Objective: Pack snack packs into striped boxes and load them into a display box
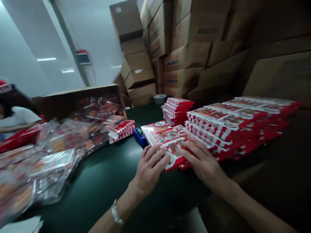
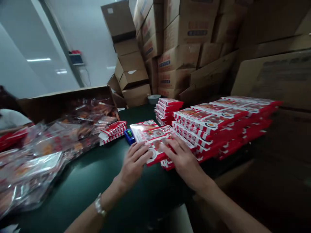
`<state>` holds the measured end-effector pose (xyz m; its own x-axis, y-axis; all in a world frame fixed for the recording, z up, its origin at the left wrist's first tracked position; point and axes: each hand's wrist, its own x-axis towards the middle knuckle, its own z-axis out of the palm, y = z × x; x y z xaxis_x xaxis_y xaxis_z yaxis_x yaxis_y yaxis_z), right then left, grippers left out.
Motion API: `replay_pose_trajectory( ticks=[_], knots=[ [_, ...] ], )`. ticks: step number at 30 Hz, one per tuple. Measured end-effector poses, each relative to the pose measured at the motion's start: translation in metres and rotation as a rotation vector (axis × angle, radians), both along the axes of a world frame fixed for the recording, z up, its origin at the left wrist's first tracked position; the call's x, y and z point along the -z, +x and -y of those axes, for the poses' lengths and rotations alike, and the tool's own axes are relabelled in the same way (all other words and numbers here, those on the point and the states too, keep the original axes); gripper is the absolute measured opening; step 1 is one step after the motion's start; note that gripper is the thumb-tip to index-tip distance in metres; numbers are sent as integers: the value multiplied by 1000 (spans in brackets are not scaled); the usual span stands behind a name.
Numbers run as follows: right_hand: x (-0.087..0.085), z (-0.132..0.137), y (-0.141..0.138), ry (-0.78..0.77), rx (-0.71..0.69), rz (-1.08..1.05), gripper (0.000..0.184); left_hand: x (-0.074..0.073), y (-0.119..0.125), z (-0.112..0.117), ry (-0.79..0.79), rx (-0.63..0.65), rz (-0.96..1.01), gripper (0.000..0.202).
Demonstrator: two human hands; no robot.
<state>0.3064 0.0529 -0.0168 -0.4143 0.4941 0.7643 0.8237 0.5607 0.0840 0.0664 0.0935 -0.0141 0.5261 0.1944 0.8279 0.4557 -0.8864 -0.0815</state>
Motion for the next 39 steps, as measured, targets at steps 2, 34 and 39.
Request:
replay_pose_trajectory(
  ticks=[2, 34, 39],
  knots=[
    [5, -8, 25, 16, 212, 14, 48, 7, 41, -30, -25, 81, -23, 27],
    [62, -180, -183, -417, -368, -210, 15, 12, -130, -270, -429, -709, -138, 30],
    [44, -194, -183, -139, -200, -180, 31, -6, -155, -218, -559, -803, -348, 20]
  ],
)
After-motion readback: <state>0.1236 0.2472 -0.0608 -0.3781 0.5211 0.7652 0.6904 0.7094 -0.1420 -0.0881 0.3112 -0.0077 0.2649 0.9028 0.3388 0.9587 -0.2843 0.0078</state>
